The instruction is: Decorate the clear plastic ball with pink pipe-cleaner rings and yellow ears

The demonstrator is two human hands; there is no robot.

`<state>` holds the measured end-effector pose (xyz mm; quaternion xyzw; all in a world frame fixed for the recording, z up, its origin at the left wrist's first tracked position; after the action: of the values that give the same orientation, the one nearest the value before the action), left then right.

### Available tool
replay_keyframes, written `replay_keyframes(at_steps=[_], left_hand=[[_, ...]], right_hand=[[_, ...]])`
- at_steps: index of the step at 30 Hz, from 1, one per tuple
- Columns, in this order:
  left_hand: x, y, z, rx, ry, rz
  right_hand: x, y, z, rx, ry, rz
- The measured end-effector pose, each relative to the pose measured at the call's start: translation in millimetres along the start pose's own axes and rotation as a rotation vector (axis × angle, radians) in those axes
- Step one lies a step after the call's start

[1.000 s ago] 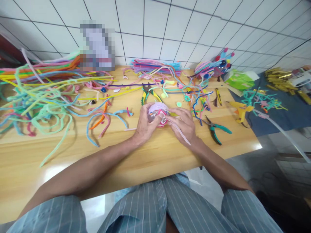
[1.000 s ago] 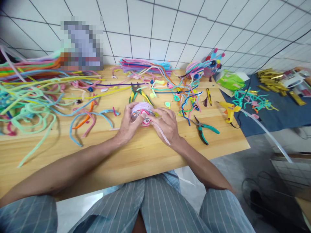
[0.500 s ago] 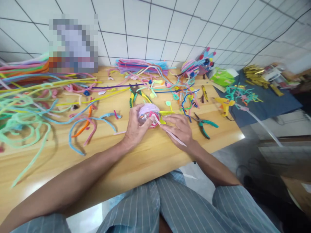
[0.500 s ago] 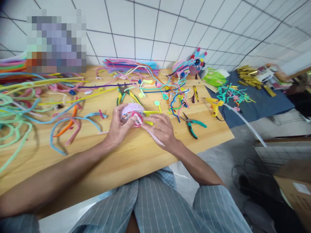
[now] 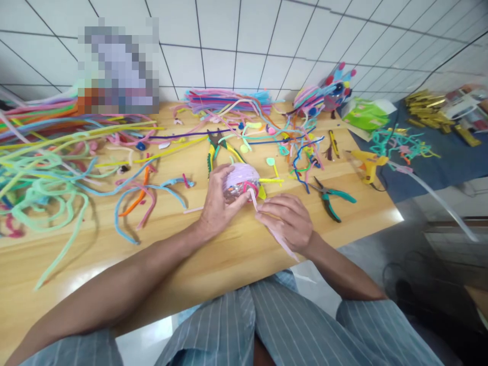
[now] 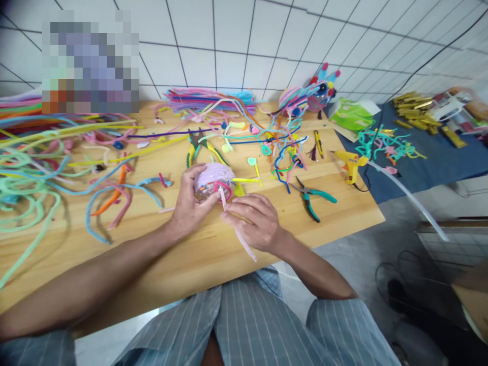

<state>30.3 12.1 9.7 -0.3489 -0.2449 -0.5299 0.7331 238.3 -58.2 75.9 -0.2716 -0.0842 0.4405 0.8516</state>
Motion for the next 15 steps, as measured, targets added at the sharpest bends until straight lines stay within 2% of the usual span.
replay_keyframes(at_steps=[4, 7, 9, 11, 13, 15], left_hand=[[-0.9, -2.1, 0.1, 0.000, -0.012, -0.005], [-2.5, -3.0, -0.1, -0.009, -0.054, -0.019], [-4.0, -3.2, -0.2, -0.011, -0.080, -0.026], [-5.7, -3.0, -0.3, -0.011, -0.093, -0.030], [-7.2, -2.5, -0.1, -0.008, -0.097, -0.035], [-8.1, -1.7, 0.8, 0.007, -0.089, -0.033]], right_hand=[[-2.8, -6.7, -2.9, -0.012, 0.050, -0.017], [13.8, -28.4, -15.4, -0.011, 0.176, -0.124], [40.9, -53.8, -31.7, 0.031, 0.393, -0.251], [80.2, -86.5, -54.1, 0.098, 0.735, -0.354], [124.4, -121.7, -77.7, 0.287, 0.991, -0.398], [165.8, -152.7, -96.6, 0.537, 1.090, -0.518]])
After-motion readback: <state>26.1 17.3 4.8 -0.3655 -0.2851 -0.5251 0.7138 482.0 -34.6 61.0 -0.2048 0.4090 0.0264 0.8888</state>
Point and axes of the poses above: each hand's wrist, its own z-axis towards the middle knuckle, its own y-axis out of the palm, x = y × z, the point moved 1 cm from there along z, towards the middle knuckle, and after that the axes turned 9 degrees about x, right-handed, at the moved point
